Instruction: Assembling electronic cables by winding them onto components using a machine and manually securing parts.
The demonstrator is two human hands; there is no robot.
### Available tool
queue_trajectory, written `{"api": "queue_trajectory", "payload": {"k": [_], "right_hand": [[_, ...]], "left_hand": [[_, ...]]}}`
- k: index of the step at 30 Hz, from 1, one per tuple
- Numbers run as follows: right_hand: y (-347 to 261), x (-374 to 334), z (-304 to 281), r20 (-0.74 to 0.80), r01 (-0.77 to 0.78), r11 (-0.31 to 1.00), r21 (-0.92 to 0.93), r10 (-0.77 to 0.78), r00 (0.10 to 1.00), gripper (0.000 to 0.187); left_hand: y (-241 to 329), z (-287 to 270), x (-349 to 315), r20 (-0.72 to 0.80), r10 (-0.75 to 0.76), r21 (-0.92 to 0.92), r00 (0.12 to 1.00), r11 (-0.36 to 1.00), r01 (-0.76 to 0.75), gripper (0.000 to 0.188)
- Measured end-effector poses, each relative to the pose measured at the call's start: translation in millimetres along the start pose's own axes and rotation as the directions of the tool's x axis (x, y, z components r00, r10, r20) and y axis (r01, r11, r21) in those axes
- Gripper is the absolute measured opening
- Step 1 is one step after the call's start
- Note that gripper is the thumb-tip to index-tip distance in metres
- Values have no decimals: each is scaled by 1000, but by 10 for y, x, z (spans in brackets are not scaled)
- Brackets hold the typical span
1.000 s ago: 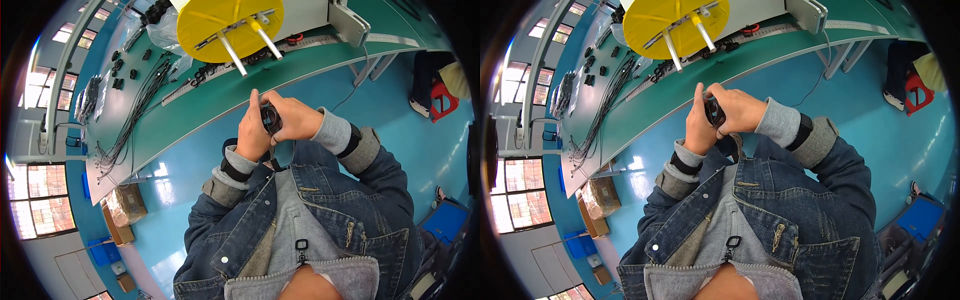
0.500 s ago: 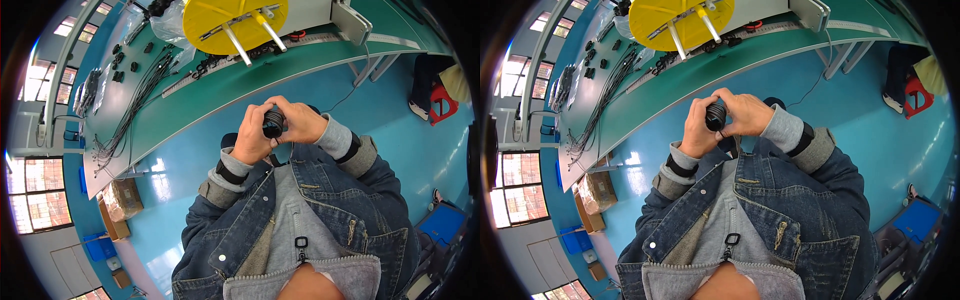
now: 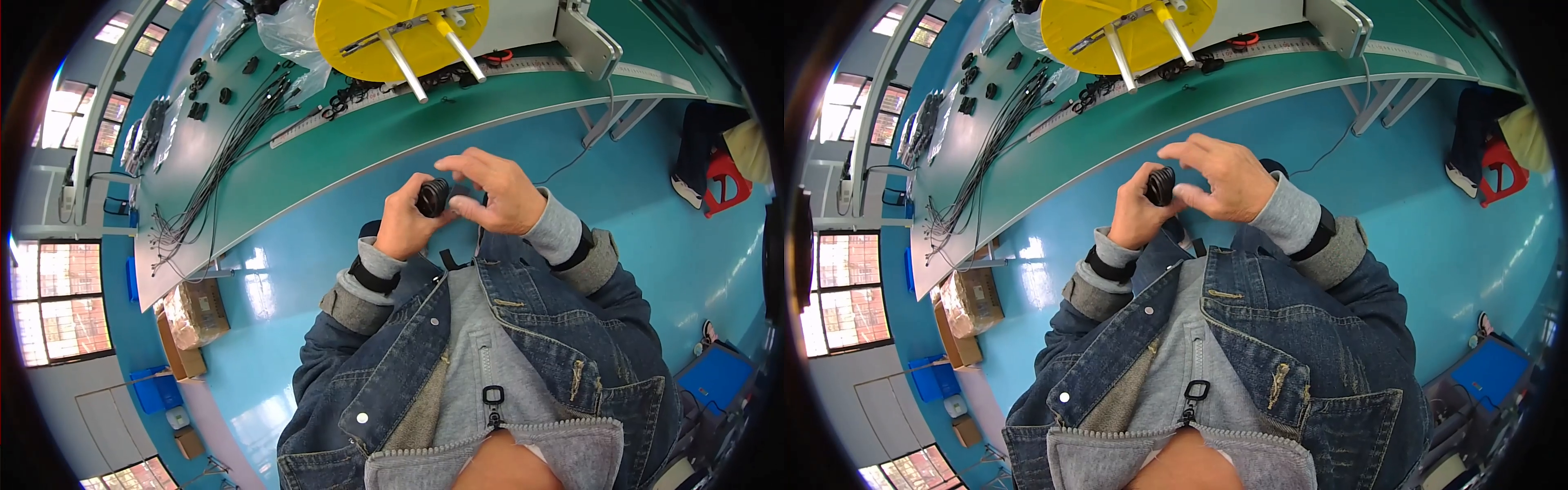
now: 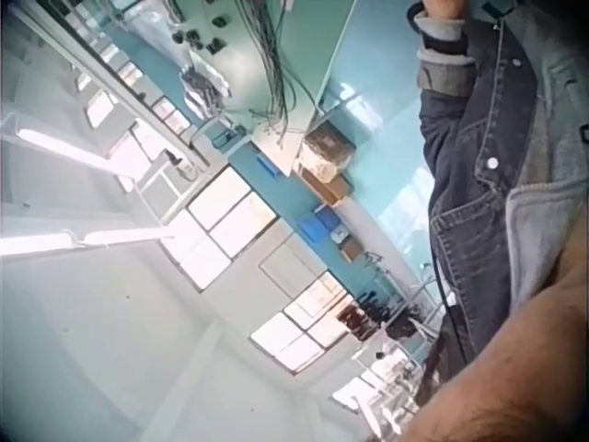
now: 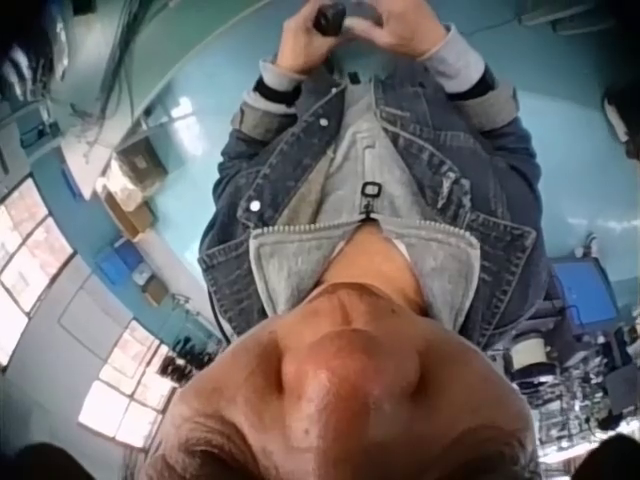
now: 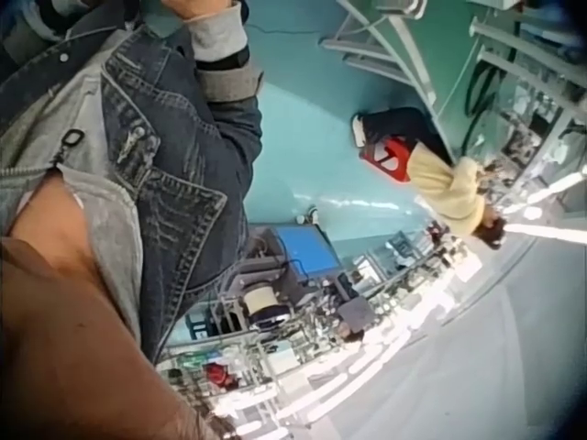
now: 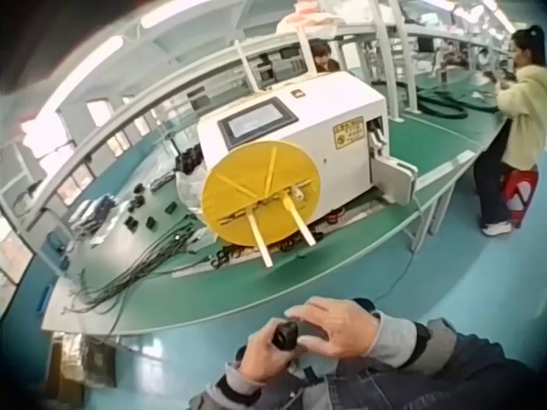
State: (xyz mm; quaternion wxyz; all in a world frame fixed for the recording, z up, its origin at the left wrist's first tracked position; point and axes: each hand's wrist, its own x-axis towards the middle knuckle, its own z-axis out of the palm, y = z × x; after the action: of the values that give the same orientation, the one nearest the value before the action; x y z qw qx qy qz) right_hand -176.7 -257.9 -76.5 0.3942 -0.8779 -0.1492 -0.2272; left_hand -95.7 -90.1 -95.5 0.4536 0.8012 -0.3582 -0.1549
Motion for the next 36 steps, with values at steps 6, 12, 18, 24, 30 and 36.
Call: {"api": "queue_trajectory", "payload": {"k": [6, 12, 18, 24, 30, 36], "right_hand": [[63, 187, 163, 201, 133, 979, -152, -101, 974, 51], [148, 218, 284, 192, 78, 996, 52, -86, 978, 46], [100, 207, 439, 43, -135, 982, 132, 130, 991, 33], [195, 376, 436, 83, -360, 877, 317, 352, 932, 29], [68, 657, 415, 327, -107, 994, 31, 91, 941, 26], [9, 692, 794, 329, 122, 961, -247, -35, 944, 12]], "left_hand": [[-76, -68, 19, 71, 38, -18, 997, 999, -37, 46], [-111, -245, 71, 272, -25, 5, 962, 1000, 25, 44], [-194, -218, 79, 372, -65, -356, 926, 911, 207, 39], [-408, -355, 9, 599, -33, -779, 800, 208, 592, 56], [-466, -471, -68, 665, -68, -746, 744, -6, 666, 69], [-530, -547, -129, 648, -183, -705, 739, 221, 673, 71]]}}
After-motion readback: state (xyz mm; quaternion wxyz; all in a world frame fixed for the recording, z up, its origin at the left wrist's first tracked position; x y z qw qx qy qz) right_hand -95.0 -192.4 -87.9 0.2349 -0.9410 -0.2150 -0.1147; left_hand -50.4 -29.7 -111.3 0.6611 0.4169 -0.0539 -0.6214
